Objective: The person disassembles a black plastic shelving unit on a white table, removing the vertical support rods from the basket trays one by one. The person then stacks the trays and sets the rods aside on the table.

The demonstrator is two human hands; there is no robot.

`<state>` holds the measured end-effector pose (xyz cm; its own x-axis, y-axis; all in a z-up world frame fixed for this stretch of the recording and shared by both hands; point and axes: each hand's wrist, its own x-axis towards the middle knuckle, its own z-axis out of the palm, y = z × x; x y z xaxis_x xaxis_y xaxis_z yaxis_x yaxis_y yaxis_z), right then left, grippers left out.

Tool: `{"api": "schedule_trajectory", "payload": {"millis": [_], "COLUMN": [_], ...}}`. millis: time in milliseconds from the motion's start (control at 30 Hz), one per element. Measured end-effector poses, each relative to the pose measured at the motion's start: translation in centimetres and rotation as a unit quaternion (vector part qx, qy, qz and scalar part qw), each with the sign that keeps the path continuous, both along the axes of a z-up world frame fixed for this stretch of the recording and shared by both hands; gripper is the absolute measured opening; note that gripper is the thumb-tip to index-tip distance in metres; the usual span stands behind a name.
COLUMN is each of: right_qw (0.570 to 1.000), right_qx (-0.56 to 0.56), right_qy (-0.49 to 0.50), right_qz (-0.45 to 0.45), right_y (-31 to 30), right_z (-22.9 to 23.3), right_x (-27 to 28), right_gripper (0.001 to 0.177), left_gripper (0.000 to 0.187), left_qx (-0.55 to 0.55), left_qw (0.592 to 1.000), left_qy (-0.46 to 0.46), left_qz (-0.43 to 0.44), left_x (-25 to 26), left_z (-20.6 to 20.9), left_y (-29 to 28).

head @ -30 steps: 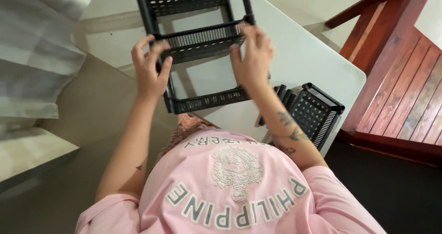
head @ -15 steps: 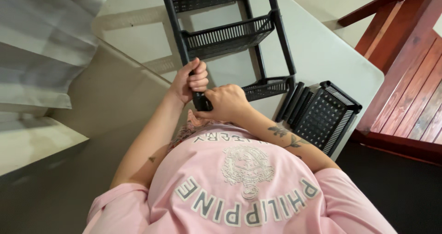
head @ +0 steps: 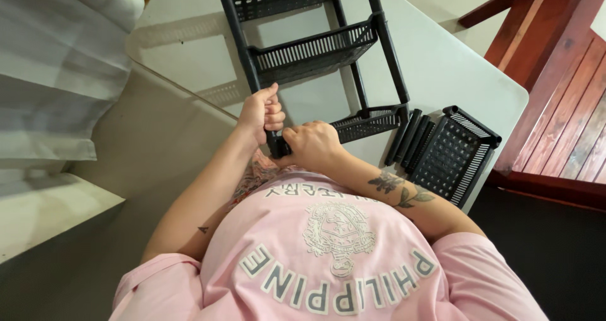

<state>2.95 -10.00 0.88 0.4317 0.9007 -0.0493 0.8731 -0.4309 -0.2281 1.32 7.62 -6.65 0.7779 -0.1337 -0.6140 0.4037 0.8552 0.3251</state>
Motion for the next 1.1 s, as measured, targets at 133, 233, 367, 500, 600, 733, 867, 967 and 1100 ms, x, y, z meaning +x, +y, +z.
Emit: {"api": "schedule_trajectory", "payload": {"millis": [133,233,367,500,600,733,867,967,1100], "right_qw": [1.000,1.000,0.999,0.998,0.998,0.999,1.000,1.000,1.000], "right_qx": [0.026,-0.004,-0.013,-0.002,-0.018,-0.003,-0.003,0.015,-0.008], "right_qy": [0.000,0.026,0.040,0.054,0.054,0.031,0.016,0.001,0.020], "right_qz": [-0.005,-0.012,-0.013,-0.008,-0.004,-0.021,-0.019,-0.016,-0.013], "right_y": [0.1,0.7,1.0,1.1,1.0,0.5,-0.1,-0.2,-0.2], "right_z": [0.4,1.1,2.4,3.0,2.6,1.8,1.0,0.8,1.3], "right_x": [-0.2,0.2,0.6,0.8,0.8,0.3,-0.2,-0.4,0.3], "right_gripper": [0.062,0.062,0.056,0.054,0.059,0.066,0.066,0.063,0.069], "left_gripper": [0.043,0.048,0.049,0.052,0.057,0.054,0.051,0.050,0.051], "left_qx": [0.064,-0.061,-0.293,-0.396,-0.346,-0.214,-0.075,-0.008,-0.106], "left_qw": [0.996,0.996,0.938,0.861,0.892,0.961,0.996,1.000,0.992], "left_qy": [0.052,-0.062,-0.183,-0.319,-0.288,-0.166,-0.038,0.027,-0.061], "left_qz": [0.023,-0.025,-0.007,-0.020,-0.039,-0.050,-0.033,0.003,-0.014], "left_x": [0.0,0.0,-0.9,-0.4,-0.1,0.1,0.3,0.5,0.3], "left_z": [-0.1,-0.5,-1.7,-2.7,-2.6,-1.7,-1.2,-1.2,-1.1], "left_y": [-0.5,0.9,1.5,0.5,1.2,1.7,0.5,-0.3,0.2]}}
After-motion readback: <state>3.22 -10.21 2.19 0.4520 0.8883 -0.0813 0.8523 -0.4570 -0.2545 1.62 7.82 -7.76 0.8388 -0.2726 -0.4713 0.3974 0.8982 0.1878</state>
